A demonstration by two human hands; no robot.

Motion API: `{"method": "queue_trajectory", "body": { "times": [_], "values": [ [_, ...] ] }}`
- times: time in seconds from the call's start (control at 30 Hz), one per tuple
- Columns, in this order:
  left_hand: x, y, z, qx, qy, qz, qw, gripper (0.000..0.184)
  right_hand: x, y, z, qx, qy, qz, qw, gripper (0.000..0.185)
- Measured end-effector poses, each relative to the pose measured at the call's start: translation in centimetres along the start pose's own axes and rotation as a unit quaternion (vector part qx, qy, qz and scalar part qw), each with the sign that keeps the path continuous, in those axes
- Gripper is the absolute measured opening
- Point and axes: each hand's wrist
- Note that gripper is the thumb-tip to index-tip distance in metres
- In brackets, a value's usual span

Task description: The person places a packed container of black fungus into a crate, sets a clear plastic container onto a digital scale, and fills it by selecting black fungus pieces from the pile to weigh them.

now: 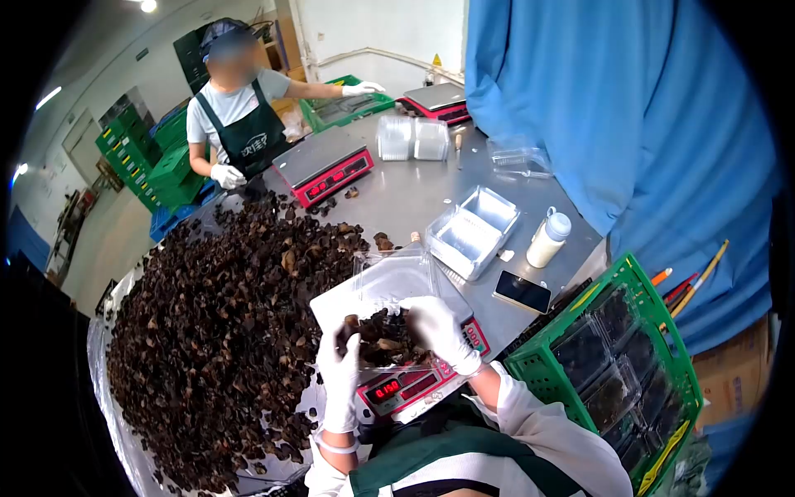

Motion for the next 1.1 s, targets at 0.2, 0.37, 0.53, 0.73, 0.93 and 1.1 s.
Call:
{"method": "queue_trajectory", "body": {
  "times": [0.2,0.37,0.53,0.73,0.93,1.1],
  "values": [
    [-4.9,5.7,6.1,0.029,-0.149,0.113,0.982,0.026,-0.7,-2.2,3.9,0.050,-0.076,-0.090,0.992,0.035],
    [-8.6,7.9,8.9,0.392,0.030,-0.025,0.919,0.050,-1.4,-1.0,5.1,0.022,-0.092,-0.124,0.988,0.017],
    [-4.5,2.5,4.0,0.234,0.030,-0.087,0.968,0.038,-1.7,0.6,2.3,-0.148,-0.007,0.026,0.989,0.030],
    [-2.3,1.1,0.5,0.249,0.038,-0.169,0.953,0.015,-2.7,2.1,0.0,-0.212,0.033,0.024,0.976,0.035],
    [-2.7,2.6,2.6,-0.296,0.034,0.237,0.925,0.016,-3.4,1.5,1.7,-0.212,-0.039,0.004,0.976,0.029],
    [-4.0,4.1,5.1,-0.335,0.002,0.203,0.920,0.032,-3.0,1.2,2.2,-0.208,-0.083,-0.001,0.975,0.027]
  ]
}}
Point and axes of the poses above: each hand's wrist, its own x-axis towards the middle knuckle, its own z-axis out of the back of the hand, y = z × x, and after that the axes turned 10 degrees about -z, right-handed
